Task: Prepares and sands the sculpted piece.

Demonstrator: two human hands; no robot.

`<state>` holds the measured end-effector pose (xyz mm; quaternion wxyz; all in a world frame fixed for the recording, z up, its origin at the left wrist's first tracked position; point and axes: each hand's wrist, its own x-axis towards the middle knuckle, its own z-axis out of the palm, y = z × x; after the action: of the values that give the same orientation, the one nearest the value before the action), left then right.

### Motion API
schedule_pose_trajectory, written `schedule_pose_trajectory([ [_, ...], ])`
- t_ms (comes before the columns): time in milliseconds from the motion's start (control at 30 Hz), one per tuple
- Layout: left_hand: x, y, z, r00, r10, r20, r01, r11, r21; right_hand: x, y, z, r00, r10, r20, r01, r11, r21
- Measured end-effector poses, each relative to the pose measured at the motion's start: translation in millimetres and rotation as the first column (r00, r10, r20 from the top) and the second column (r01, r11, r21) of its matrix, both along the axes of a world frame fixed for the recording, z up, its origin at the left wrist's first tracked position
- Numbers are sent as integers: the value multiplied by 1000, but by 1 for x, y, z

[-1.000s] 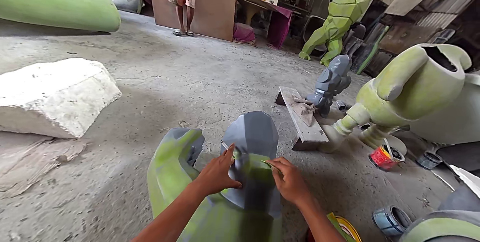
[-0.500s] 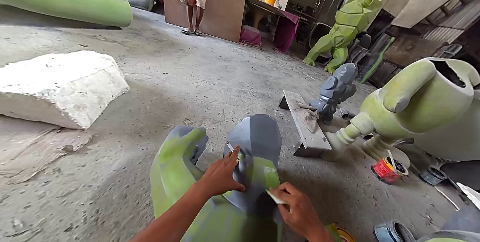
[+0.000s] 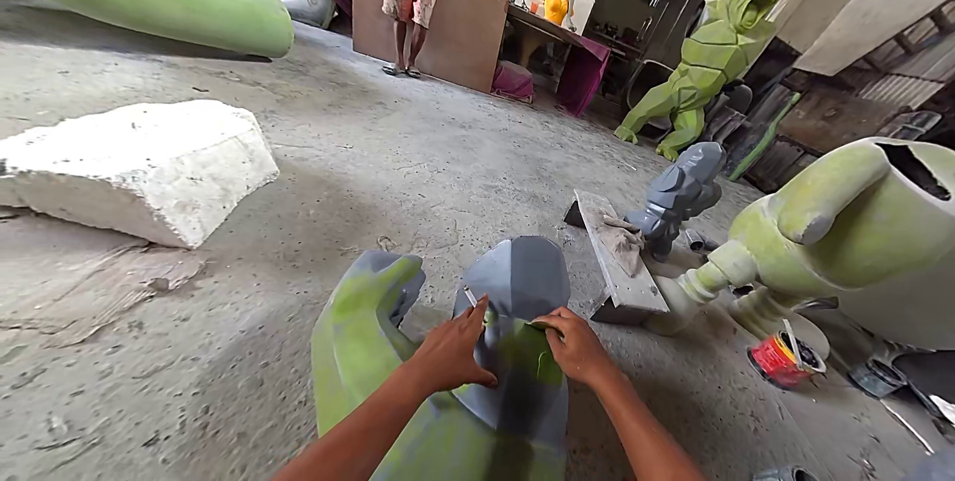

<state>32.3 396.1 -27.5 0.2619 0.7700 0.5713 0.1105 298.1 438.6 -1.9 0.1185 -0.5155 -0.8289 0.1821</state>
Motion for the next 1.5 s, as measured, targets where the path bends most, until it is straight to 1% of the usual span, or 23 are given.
schedule_pose_trajectory([
  [100, 0, 0, -1, 1000, 3, 5, -3, 1000, 8, 4, -8, 1, 1000, 17, -22, -18, 1000, -23],
  [233, 0, 1, -1, 1000, 5, 12, -5, 1000, 21, 11, -36, -5, 998, 33, -60, -29, 997, 67],
  [300, 0, 1, -1, 999, 10, 48, -12, 999, 31, 13, -51, -12, 997, 41, -70, -32, 993, 117],
  [400, 1, 0, 0, 999, 3, 49, -4, 1000, 29, 16, -71, -23, 995, 42, -90, -25, 983, 182],
  [667, 2, -2, -2, 999, -19, 44, 17, 999, 48, 20, -108, -44, 993, 13, -115, 17, 966, 257],
  [833, -1, -2, -5, 999, -24, 46, 22, 998, 51, 23, -118, -50, 994, 28, -103, 2, 959, 282],
  [900, -2, -3, -5, 998, -29, 52, 26, 998, 49, 26, -118, -46, 993, 42, -114, -15, 973, 231],
  [933, -2, -3, -5, 998, -31, 55, 28, 998, 49, 30, -115, -44, 988, 44, -151, -15, 982, 190],
  [1000, -4, -3, -5, 998, -35, 55, 32, 998, 52, 39, -104, -37, 948, 21, -316, 19, 992, 122],
  [1067, -4, -3, -6, 998, -35, 51, 33, 998, 52, 46, -90, -30, 862, -79, -501, 117, 992, 45],
  [1133, -5, -3, -6, 998, -34, 47, 32, 998, 48, 51, -74, -23, 772, -230, -592, 223, 971, -87],
  [1200, -5, -3, -7, 998, -32, 52, 29, 998, 53, 55, -57, -21, 723, -329, -608, 264, 944, -197],
  [1267, -6, -2, -8, 997, -32, 70, 27, 997, 68, 57, -41, -21, 719, -363, -593, 261, 931, -254],
  [1400, -6, -1, -8, 998, -29, 52, 26, 998, 65, 55, -17, -21, 760, -355, -544, 216, 928, -304],
  [1500, -5, 0, -8, 999, -26, 45, 23, 998, 65, 51, -7, -15, 792, -343, -505, 210, 930, -302],
])
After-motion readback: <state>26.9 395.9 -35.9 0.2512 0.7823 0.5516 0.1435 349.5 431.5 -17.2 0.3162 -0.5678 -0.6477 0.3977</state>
